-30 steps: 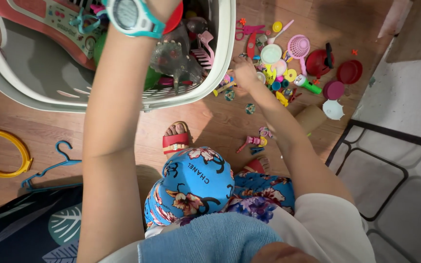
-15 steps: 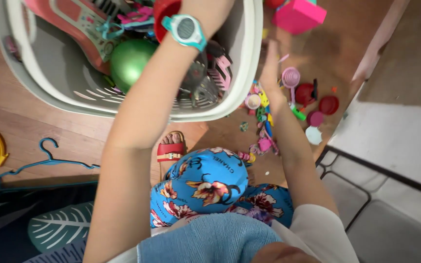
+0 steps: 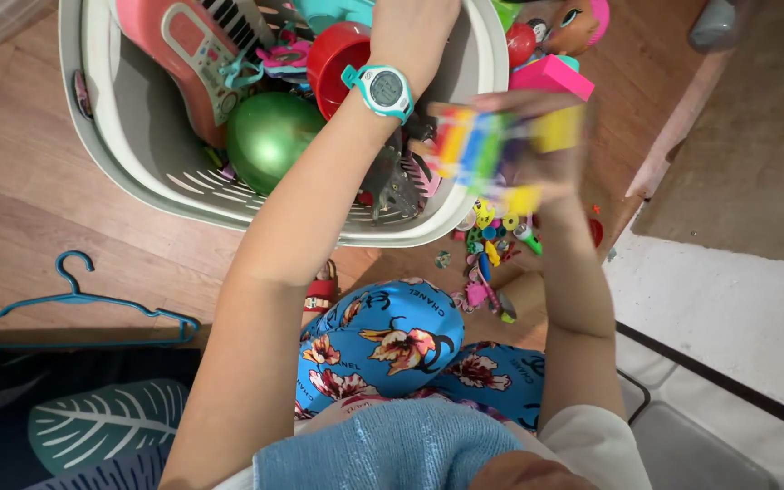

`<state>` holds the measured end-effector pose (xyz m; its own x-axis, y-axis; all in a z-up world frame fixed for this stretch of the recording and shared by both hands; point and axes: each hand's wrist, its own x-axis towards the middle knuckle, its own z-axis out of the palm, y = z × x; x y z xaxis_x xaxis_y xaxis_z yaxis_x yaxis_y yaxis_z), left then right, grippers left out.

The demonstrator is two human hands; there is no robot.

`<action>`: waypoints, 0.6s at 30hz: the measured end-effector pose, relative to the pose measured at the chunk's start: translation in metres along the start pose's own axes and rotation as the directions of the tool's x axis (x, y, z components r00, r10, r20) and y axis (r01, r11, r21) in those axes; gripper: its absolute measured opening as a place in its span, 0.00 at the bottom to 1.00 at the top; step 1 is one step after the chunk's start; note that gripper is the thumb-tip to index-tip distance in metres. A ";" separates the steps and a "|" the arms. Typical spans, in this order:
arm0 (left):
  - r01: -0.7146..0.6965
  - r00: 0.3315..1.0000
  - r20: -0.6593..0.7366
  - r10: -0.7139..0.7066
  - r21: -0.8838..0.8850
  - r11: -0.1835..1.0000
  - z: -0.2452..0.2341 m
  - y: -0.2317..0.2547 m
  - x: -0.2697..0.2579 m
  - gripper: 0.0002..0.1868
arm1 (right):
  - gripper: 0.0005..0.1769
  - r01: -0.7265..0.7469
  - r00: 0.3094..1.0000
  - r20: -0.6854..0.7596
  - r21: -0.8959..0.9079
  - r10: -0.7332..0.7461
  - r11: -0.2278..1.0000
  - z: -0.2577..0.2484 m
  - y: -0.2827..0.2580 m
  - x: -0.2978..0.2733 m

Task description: The person places a clear plastic container into a pink polka-dotted storage unit, then sits on the floor and gathers scattered toys into a white laundry basket. They handle a toy keyboard, a green ball, a dinosaur figure, and various small plastic items, placing them into the basket.

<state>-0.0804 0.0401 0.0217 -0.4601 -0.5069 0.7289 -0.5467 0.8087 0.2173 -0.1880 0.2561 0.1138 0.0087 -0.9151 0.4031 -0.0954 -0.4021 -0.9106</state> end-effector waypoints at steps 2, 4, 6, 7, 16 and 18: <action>0.000 0.994 0.112 -0.007 0.063 0.998 0.001 0.001 0.000 0.03 | 0.09 -0.145 0.980 0.110 -0.177 0.166 0.973 0.022 -0.005 0.012; 0.004 0.990 0.141 -0.014 0.075 0.997 0.002 -0.001 -0.003 0.03 | 0.14 -0.102 0.970 0.154 -0.439 0.187 0.893 0.032 -0.007 0.020; 0.003 0.996 0.092 -0.006 0.031 1.000 0.003 -0.002 -0.005 0.03 | 0.18 -0.058 0.962 0.178 -0.608 0.207 0.792 0.035 -0.008 0.023; -0.009 0.995 0.098 0.004 0.046 0.999 0.002 -0.001 -0.005 0.03 | 0.21 -0.043 0.960 0.183 -0.657 0.214 0.753 0.033 -0.010 0.024; -0.268 0.948 0.208 0.240 0.118 0.956 -0.045 0.006 0.000 0.04 | 0.12 0.054 0.962 0.216 -0.751 0.168 0.658 0.028 0.002 0.025; -0.315 0.937 0.186 0.297 0.080 0.946 -0.054 0.013 -0.010 0.05 | 0.08 0.108 0.968 0.237 -0.701 0.087 0.705 0.019 0.016 0.016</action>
<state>-0.0448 0.0718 0.0521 -0.7231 -0.2903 0.6268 -0.4279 0.9006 -0.0765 -0.1704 0.2342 0.1041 0.2357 -0.9278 0.2892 -0.7641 -0.3608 -0.5348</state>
